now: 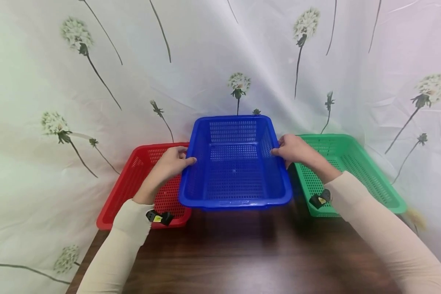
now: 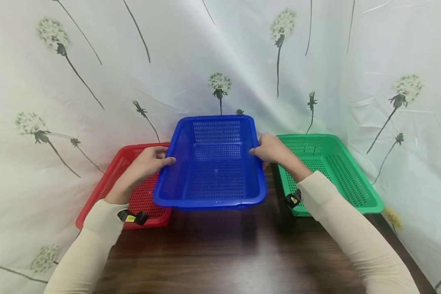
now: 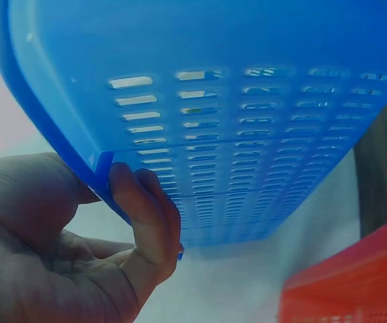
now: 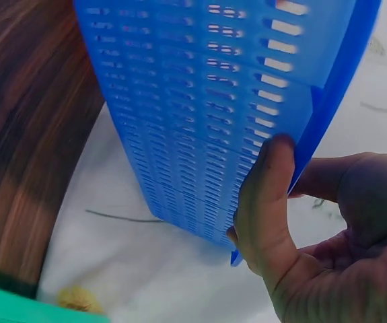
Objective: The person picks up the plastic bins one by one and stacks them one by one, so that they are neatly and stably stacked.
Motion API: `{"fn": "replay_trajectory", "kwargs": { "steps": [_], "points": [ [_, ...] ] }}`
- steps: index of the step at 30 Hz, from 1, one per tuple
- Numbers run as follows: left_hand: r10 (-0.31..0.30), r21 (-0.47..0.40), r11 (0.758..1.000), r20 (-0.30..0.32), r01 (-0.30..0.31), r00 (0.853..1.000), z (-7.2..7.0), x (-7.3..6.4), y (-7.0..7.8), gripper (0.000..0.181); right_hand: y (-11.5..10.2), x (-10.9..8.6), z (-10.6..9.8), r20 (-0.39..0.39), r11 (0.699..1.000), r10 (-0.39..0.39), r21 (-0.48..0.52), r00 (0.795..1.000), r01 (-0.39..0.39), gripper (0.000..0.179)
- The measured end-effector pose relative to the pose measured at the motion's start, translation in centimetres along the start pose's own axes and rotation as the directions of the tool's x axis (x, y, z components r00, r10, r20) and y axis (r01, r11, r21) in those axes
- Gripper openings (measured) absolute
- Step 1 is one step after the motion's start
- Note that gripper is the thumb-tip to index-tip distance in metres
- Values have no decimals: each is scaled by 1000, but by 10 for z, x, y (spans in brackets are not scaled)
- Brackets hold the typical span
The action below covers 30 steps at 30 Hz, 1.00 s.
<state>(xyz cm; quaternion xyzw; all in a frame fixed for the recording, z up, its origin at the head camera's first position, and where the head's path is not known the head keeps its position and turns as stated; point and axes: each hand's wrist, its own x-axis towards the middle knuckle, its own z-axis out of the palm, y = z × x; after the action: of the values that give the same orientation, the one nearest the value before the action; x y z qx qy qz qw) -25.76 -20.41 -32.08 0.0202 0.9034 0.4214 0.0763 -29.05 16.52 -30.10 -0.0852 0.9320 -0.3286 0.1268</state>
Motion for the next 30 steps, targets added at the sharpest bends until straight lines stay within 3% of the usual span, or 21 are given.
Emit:
{"fn": "replay_trajectory", "kwargs": {
  "steps": [6,16,24,30],
  "points": [
    [-2,1,1000,-6,2,1000,-28,-12,-3,69,-24,0,3,13,1000,-17,11,1000,17,34],
    [41,-36,999,-14,-41,999,-72,-18,-18,68,-57,8,15,-15,995,-66,75,998,67,43],
    [-19,8,1000,-25,19,1000,-102,-26,-30,72,-82,23,25,47,977,-112,188,993,102,36],
    [-42,52,998,-41,44,998,-124,-30,-45,76,-100,32,35,71,946,-132,307,989,104,42]
  ]
}}
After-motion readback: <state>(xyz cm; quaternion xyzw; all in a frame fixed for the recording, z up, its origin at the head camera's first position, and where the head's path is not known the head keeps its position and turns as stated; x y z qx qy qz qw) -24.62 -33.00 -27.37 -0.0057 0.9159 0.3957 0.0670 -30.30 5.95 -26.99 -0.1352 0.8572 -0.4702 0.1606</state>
